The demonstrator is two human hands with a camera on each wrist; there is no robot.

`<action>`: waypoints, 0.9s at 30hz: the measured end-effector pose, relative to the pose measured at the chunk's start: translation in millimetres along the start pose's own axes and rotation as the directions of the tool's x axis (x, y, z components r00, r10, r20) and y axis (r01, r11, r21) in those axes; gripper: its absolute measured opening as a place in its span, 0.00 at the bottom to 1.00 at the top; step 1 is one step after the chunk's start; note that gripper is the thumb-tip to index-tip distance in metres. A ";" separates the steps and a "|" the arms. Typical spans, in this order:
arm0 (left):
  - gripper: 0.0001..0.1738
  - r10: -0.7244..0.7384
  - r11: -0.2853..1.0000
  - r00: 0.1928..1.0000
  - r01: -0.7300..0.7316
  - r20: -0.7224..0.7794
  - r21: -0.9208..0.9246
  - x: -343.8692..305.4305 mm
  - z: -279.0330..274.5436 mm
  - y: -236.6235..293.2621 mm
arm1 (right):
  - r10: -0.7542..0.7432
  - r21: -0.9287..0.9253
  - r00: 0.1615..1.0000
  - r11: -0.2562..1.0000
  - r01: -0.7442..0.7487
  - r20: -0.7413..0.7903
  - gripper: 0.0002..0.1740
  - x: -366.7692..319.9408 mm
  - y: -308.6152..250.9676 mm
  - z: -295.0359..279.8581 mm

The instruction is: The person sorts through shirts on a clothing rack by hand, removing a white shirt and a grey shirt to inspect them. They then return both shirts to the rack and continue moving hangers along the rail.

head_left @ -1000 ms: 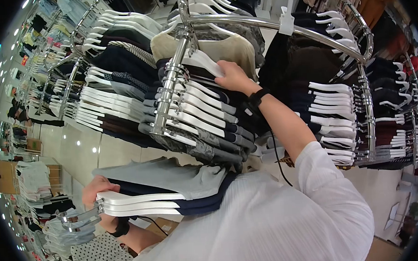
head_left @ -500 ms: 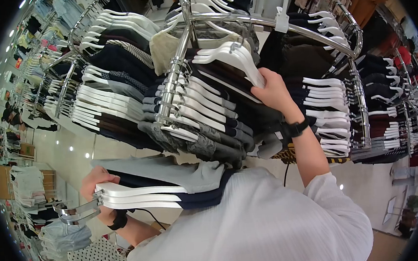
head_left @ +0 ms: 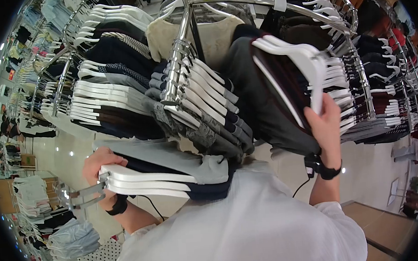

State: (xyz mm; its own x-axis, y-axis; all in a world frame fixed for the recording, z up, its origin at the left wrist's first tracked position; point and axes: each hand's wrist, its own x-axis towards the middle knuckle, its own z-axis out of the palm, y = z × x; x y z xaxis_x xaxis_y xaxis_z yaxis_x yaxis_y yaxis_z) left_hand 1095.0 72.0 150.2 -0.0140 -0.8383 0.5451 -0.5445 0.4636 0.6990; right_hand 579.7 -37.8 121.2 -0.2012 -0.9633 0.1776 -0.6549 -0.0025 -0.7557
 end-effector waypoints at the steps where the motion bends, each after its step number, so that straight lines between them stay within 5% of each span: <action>1: 0.24 -0.008 0.999 1.000 0.008 -0.011 -0.036 1.0 3.8 -3.1 | 0.021 0.045 1.000 0.999 -0.020 -0.023 0.21 -9.6 -3.0 -11.5; 6: 0.16 0.034 0.999 0.985 -0.028 0.171 -0.035 22.2 25.4 -9.6 | 0.074 0.188 0.994 0.980 -0.057 -0.084 0.22 -52.5 -10.3 -78.0; 15: 0.11 -0.010 0.995 0.955 0.038 0.295 -0.090 23.4 63.9 -40.9 | 0.180 0.082 0.959 0.983 -0.165 -0.220 0.32 -148.9 5.7 -234.8; 18: 0.09 -0.019 0.998 0.974 0.007 0.226 0.056 10.8 84.1 -50.7 | 0.183 0.091 0.920 0.983 -0.161 -0.346 0.34 -186.8 -2.3 -256.9; 19: 0.10 -0.118 0.992 0.966 0.123 0.230 -0.006 8.3 90.0 -57.0 | 0.206 0.104 0.913 0.978 -0.180 -0.352 0.35 -199.2 -5.6 -264.5; 22: 0.07 -0.082 0.976 0.935 0.006 0.345 0.217 2.5 99.7 -87.5 | 0.232 0.087 0.899 0.973 -0.215 -0.372 0.34 -232.1 -16.0 -275.7; 24: 0.06 -0.157 0.987 0.943 0.155 0.294 0.030 -1.7 112.5 -99.1 | 0.170 0.118 0.929 0.983 -0.138 -0.328 0.34 -256.8 7.2 -294.3; 27: 0.06 -0.106 0.994 0.961 0.110 0.254 -0.003 1.5 127.8 -99.3 | 0.189 0.033 0.899 0.981 -0.191 -0.395 0.33 -283.5 11.1 -301.0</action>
State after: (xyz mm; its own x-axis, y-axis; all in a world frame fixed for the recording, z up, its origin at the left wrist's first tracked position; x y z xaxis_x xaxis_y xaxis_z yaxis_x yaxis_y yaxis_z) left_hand 1041.8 -12.0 22.4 -0.1685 -0.9279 0.3327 -0.5404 0.3692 0.7561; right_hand 410.2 316.0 252.2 -0.5924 -0.7605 0.2660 -0.5796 0.1730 -0.7963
